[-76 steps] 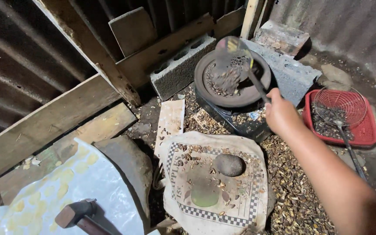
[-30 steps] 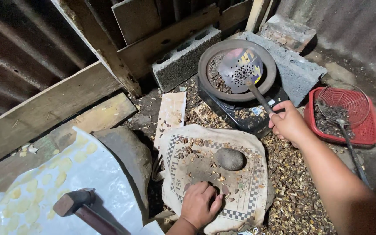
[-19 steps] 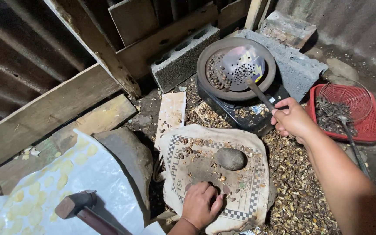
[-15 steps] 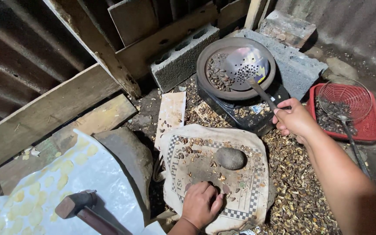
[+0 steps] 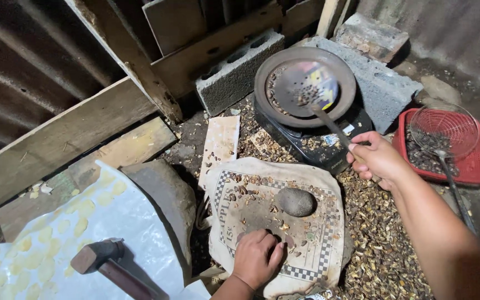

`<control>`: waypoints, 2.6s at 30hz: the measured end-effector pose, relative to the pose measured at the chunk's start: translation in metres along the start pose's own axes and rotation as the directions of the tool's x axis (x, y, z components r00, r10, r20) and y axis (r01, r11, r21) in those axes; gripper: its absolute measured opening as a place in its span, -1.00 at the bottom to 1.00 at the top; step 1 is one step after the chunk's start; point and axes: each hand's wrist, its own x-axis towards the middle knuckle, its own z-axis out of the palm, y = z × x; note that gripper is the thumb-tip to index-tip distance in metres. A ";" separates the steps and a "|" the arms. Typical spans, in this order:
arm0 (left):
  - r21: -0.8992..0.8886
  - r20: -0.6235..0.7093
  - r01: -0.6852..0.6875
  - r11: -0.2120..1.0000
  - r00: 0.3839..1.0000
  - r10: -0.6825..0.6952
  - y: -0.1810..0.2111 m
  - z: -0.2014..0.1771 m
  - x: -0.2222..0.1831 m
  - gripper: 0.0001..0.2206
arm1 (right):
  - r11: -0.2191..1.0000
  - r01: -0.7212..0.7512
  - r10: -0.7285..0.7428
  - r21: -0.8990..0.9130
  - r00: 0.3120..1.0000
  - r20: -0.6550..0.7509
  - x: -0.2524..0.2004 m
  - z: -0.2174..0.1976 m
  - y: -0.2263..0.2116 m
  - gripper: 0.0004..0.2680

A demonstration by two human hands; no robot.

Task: Flattening dough discs with a mallet, grinding seeds with a stone, and stirring seeds in a pan

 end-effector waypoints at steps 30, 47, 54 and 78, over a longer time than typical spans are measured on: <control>-0.042 -0.012 0.409 0.911 0.912 -0.410 -0.002 0.005 0.015 -0.21 | 0.976 0.058 -0.053 -0.209 0.998 0.030 -0.045 -0.005 -0.002 -0.76; -0.039 -0.191 0.197 0.980 0.961 -0.201 -0.004 0.012 0.016 -0.87 | 0.852 0.270 -0.263 -0.449 0.962 0.078 -0.051 -0.002 -0.013 -0.71; -0.031 -0.204 0.194 0.981 0.959 -0.196 -0.017 0.022 0.010 -0.87 | 0.229 0.218 -0.503 -0.949 0.861 0.076 -0.046 0.060 -0.033 -0.65; -0.014 -0.178 0.210 0.978 0.962 -0.209 -0.042 0.014 -0.014 -0.79 | 0.195 0.644 -0.309 -0.739 0.756 0.577 -0.107 0.131 0.081 -0.65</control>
